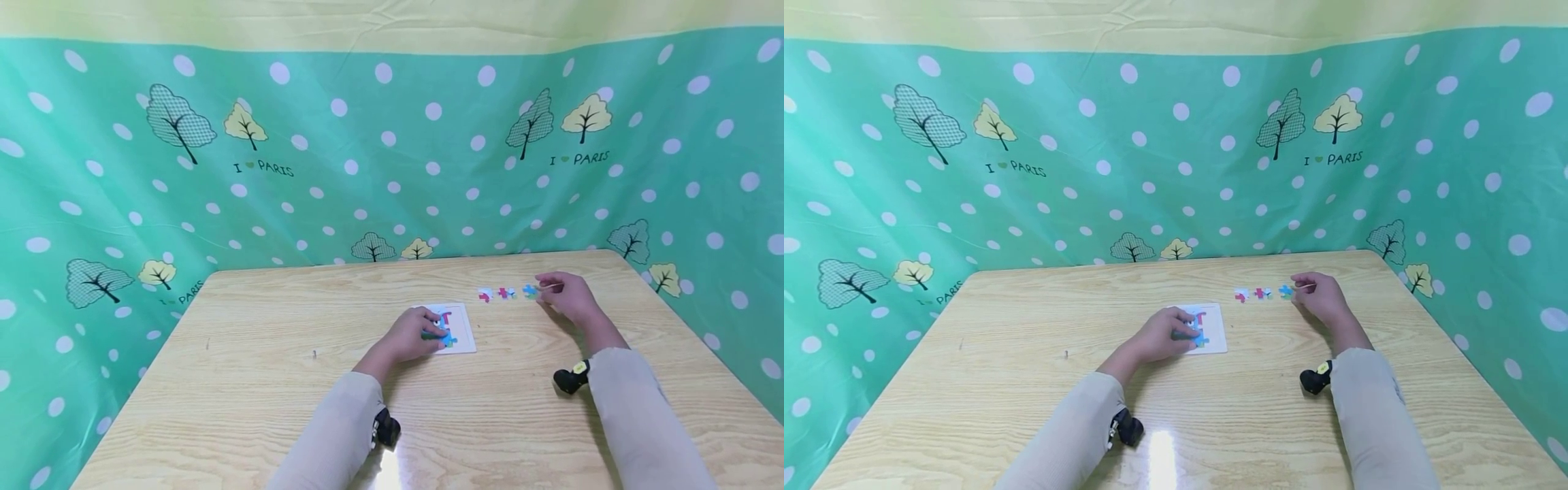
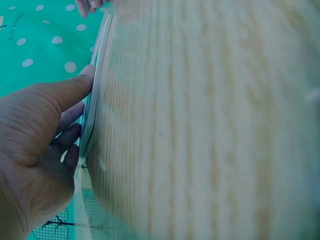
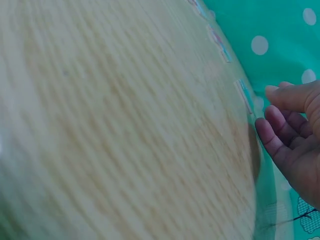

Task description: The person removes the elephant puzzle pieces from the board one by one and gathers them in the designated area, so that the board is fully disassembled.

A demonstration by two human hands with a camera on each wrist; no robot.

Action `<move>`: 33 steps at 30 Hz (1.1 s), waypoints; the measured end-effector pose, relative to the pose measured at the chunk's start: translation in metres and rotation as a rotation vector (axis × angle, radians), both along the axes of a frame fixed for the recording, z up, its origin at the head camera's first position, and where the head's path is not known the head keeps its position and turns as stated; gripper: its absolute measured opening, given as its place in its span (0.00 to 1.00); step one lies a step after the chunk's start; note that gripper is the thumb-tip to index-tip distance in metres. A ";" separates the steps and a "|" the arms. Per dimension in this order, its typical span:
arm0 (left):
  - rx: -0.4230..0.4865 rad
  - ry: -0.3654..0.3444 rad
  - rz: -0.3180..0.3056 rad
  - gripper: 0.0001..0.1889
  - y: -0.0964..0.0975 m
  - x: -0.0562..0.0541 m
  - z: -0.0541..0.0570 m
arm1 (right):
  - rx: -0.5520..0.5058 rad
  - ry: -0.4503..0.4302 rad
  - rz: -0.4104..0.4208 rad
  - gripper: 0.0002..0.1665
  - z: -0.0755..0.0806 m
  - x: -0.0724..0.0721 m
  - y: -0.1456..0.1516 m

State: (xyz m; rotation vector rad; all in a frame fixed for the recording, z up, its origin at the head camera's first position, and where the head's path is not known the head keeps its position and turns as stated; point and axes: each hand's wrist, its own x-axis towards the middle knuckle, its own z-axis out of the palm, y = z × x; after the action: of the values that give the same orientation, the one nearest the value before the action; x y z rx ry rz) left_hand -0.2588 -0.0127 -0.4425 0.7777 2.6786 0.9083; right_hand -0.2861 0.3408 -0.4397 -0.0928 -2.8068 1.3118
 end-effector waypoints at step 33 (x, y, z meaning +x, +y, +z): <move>0.034 -0.005 0.009 0.11 0.000 0.002 0.004 | -0.126 0.111 0.110 0.21 0.018 0.007 -0.062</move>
State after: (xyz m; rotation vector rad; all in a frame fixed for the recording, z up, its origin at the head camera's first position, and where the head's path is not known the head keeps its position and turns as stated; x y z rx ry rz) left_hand -0.2569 -0.0125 -0.4385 0.7705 2.6709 0.9588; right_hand -0.2794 0.2784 -0.4216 0.1286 -2.6702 1.4677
